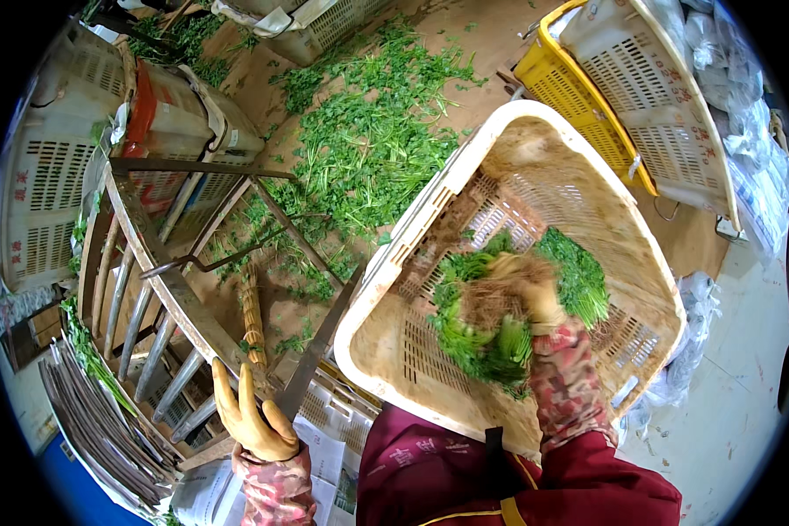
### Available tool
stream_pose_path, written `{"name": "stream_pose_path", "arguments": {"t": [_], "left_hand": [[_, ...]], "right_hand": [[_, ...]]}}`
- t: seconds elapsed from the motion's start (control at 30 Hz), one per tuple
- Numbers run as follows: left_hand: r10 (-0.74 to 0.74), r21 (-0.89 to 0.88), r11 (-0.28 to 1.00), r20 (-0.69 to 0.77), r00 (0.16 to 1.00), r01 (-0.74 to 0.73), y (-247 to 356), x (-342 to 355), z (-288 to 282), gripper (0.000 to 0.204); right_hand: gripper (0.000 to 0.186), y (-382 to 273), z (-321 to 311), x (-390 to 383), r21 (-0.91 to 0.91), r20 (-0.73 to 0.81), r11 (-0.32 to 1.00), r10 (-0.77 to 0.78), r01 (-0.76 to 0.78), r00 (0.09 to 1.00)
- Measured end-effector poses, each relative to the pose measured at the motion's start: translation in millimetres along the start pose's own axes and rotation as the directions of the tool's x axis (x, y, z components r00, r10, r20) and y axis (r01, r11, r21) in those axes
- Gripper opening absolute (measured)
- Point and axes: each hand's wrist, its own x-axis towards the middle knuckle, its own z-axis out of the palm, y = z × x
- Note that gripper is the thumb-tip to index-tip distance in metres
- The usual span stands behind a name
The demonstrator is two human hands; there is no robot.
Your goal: The person sorts and bundles leafy green vegetables, placing them into a basket and arranging them on a table. They also handle newspapers, folding and placing them on the table.
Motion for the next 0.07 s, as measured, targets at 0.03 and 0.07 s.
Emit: {"name": "stream_pose_path", "arguments": {"t": [0.03, 0.07], "left_hand": [[0.004, -0.006, 1.000, 0.004, 1.000, -0.004, 0, 1, 1, 0.046], [0.009, -0.004, 1.000, -0.002, 1.000, -0.009, -2, 0, 2, 0.047]], "right_hand": [[0.017, -17, -12, -2, 0.040, 0.022, 0.998, -0.041, 0.040, 0.999], [0.018, -19, -32, -11, 0.148, 0.023, 0.989, -0.007, 0.003, 1.000]]}}
